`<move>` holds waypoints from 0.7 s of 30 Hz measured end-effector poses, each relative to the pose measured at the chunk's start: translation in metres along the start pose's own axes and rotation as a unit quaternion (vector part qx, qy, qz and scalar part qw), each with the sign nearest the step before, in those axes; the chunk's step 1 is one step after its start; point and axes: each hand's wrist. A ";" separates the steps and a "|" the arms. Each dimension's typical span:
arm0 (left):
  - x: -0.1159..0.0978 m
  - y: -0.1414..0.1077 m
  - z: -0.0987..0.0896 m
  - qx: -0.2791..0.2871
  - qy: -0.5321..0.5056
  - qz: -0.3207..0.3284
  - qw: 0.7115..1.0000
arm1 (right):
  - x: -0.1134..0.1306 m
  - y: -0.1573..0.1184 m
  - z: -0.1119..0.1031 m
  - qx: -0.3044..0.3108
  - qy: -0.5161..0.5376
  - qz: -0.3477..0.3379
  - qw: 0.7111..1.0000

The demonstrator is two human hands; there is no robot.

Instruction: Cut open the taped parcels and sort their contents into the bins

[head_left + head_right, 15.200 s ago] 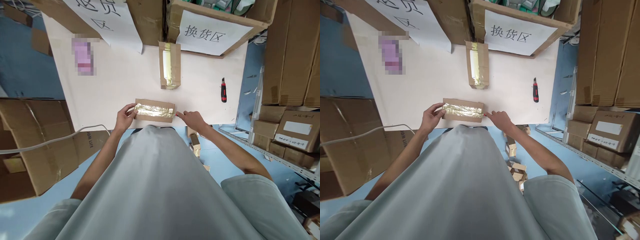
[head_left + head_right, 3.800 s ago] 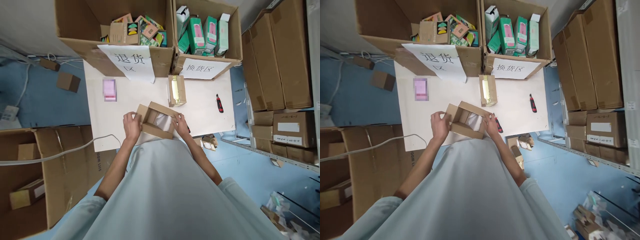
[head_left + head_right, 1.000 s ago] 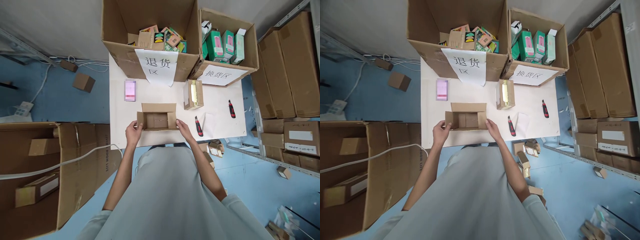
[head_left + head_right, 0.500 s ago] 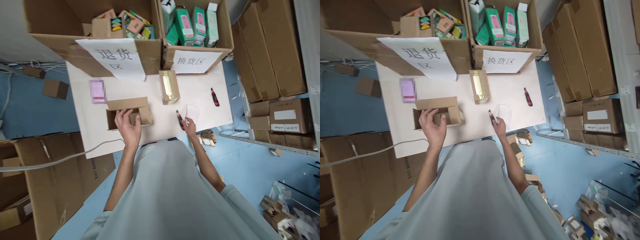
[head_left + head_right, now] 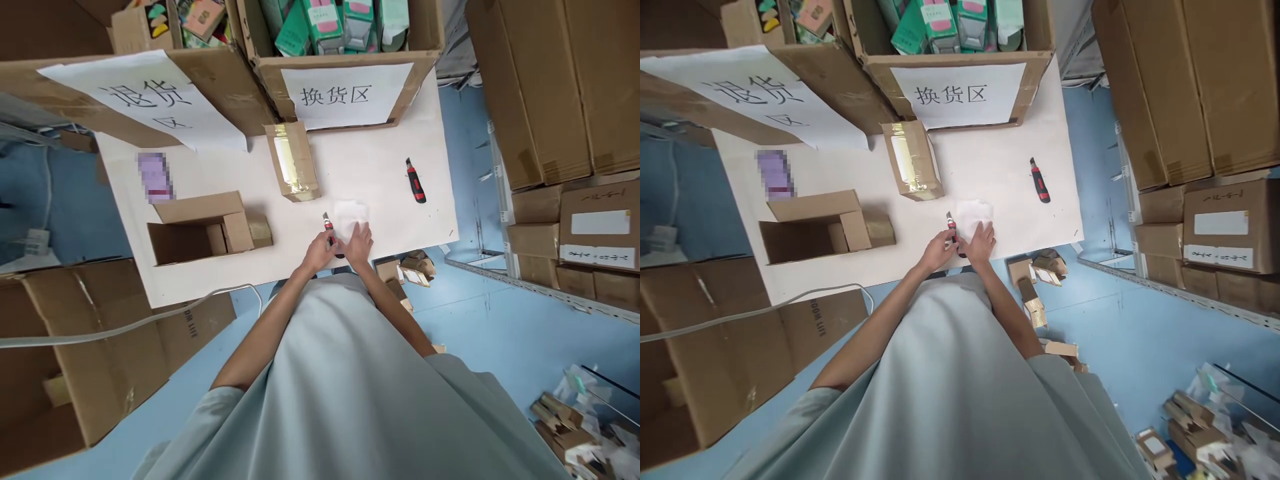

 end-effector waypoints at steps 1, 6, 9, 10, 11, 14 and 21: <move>0.002 0.002 0.005 -0.005 -0.001 -0.010 1.000 | 0.000 0.001 0.000 0.015 0.005 -0.017 1.000; 0.006 0.006 0.021 -0.042 -0.010 -0.034 0.998 | -0.010 0.015 -0.021 0.052 0.064 -0.053 0.995; 0.002 0.008 0.028 -0.041 -0.002 -0.035 0.999 | -0.029 0.029 -0.042 0.031 0.153 -0.045 0.987; 0.001 0.008 0.030 -0.036 0.001 -0.033 0.999 | -0.038 0.033 -0.050 0.017 0.179 -0.033 0.983; -0.001 0.010 0.032 -0.030 0.005 -0.030 0.999 | -0.047 0.038 -0.059 0.001 0.197 -0.014 0.980; -0.004 0.016 0.040 -0.002 0.021 0.000 1.000 | -0.076 0.046 -0.084 -0.046 0.205 0.068 0.975; 0.003 0.032 0.060 0.090 0.056 0.073 0.992 | -0.082 0.037 -0.111 -0.206 0.158 0.027 0.965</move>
Point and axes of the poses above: each hand's wrist, its own y-axis towards the middle knuckle, its own z-axis out of the palm, x = y × z, and after that the axes turned 5 degrees about y, right-handed
